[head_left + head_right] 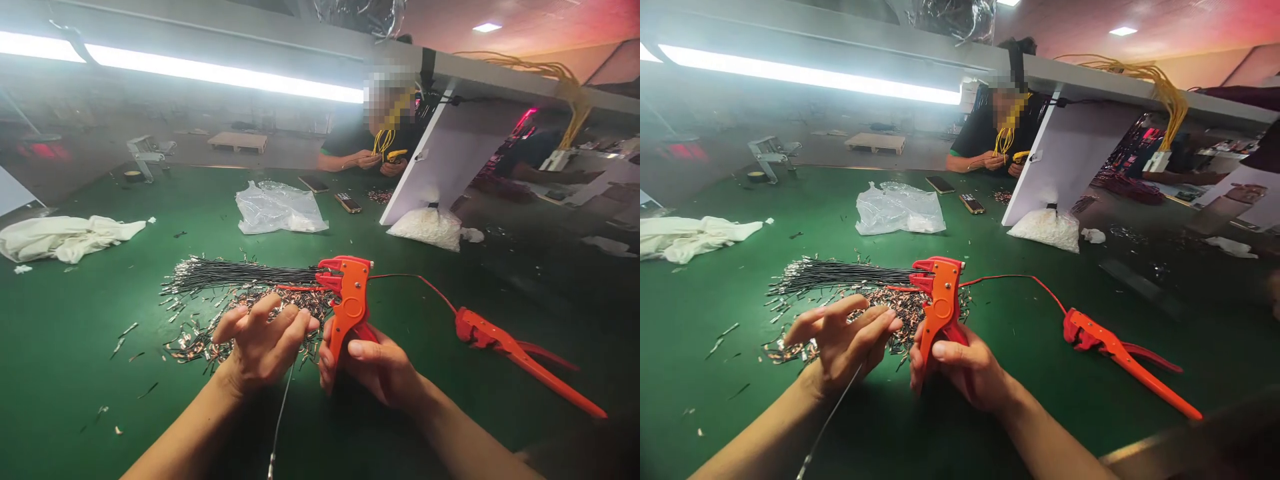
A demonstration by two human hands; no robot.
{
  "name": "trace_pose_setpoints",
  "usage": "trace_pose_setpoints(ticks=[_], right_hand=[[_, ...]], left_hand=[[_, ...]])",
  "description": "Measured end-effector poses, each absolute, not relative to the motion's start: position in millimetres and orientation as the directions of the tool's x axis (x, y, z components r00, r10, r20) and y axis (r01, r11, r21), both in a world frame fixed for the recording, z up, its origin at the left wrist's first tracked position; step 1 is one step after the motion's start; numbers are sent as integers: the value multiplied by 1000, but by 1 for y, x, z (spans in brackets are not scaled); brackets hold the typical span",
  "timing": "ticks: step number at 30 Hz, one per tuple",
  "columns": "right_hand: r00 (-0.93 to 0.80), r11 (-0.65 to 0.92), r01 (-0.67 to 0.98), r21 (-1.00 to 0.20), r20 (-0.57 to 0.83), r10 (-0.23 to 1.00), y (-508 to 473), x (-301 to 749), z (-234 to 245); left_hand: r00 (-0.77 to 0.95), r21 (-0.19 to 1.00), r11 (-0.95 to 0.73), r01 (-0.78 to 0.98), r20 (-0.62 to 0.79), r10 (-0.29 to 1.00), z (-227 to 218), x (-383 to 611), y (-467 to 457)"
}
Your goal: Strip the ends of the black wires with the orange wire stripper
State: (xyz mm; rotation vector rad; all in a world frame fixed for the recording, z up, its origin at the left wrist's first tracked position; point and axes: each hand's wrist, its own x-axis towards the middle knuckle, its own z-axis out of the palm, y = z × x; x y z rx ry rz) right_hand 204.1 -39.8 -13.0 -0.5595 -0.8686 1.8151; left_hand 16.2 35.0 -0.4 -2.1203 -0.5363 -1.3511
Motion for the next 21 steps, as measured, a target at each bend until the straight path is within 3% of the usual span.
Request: trace_pose_setpoints(ticks=[8, 21], right_hand=[[-423, -279, -554, -785, -23, 906, -39, 204, -17], [-418, -290, -539, -791, -48, 907, -39, 205, -14]], left_hand=[[366, -138, -770, 623, 921, 131, -4, 20, 36], [374, -142, -779, 610, 919, 126, -1, 22, 34]])
